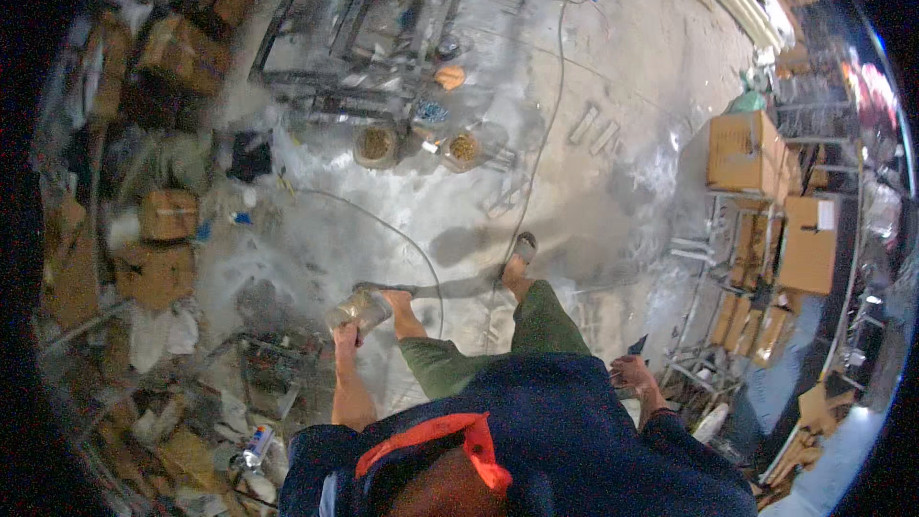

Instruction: The person measures a gray panel with a tape measure, positions it on a wooden cabinet frame, and secures it using a cordless drill and screws. The person repeatedly picks screws from a container and drives them into the panel to attach it to the frame.

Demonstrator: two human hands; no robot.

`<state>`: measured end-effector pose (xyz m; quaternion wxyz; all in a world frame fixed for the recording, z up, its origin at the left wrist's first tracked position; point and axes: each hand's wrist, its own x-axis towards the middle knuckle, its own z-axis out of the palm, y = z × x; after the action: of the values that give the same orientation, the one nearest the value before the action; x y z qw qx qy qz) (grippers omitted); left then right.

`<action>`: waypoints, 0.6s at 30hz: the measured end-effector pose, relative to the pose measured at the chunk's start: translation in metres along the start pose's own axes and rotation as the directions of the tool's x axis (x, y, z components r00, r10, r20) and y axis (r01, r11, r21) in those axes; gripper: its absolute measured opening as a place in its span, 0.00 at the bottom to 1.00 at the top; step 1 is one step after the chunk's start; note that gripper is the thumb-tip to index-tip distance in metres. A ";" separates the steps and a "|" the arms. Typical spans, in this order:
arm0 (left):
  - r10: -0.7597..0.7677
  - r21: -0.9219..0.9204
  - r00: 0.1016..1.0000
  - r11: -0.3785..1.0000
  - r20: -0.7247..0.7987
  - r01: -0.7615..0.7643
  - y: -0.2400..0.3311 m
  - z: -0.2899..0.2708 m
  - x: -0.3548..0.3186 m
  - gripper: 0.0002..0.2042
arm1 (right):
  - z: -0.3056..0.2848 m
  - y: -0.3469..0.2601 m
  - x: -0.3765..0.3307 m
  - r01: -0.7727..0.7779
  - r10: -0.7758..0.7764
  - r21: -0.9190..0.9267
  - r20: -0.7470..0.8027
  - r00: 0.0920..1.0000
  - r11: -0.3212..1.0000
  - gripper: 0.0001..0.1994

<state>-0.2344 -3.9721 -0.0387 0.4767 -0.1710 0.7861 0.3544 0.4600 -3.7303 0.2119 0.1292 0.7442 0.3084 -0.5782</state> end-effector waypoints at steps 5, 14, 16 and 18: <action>-0.026 0.011 0.972 0.999 -0.234 0.030 0.054 0.105 -0.147 0.15 | -0.101 0.027 0.086 0.012 -0.014 0.277 0.003 1.000 0.961 0.12; 0.397 0.451 0.905 0.842 -0.150 -0.295 0.168 0.332 -0.287 0.13 | -0.210 -0.215 0.104 0.515 -0.494 0.218 -0.146 0.857 0.829 0.12; 0.439 0.537 0.896 0.773 -0.070 -0.337 0.201 0.383 -0.300 0.14 | -0.205 -0.296 0.097 0.675 -0.676 0.140 -0.050 0.735 0.724 0.13; 0.578 0.634 0.813 0.604 0.067 -0.482 0.240 0.443 -0.307 0.14 | -0.198 -0.372 0.086 0.903 -0.908 0.103 0.099 0.407 0.416 0.12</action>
<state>0.0475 -3.5082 0.1925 0.3197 0.2128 0.9046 0.1852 0.4000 -3.3060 0.2507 -0.1947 0.4193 0.6419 -0.6118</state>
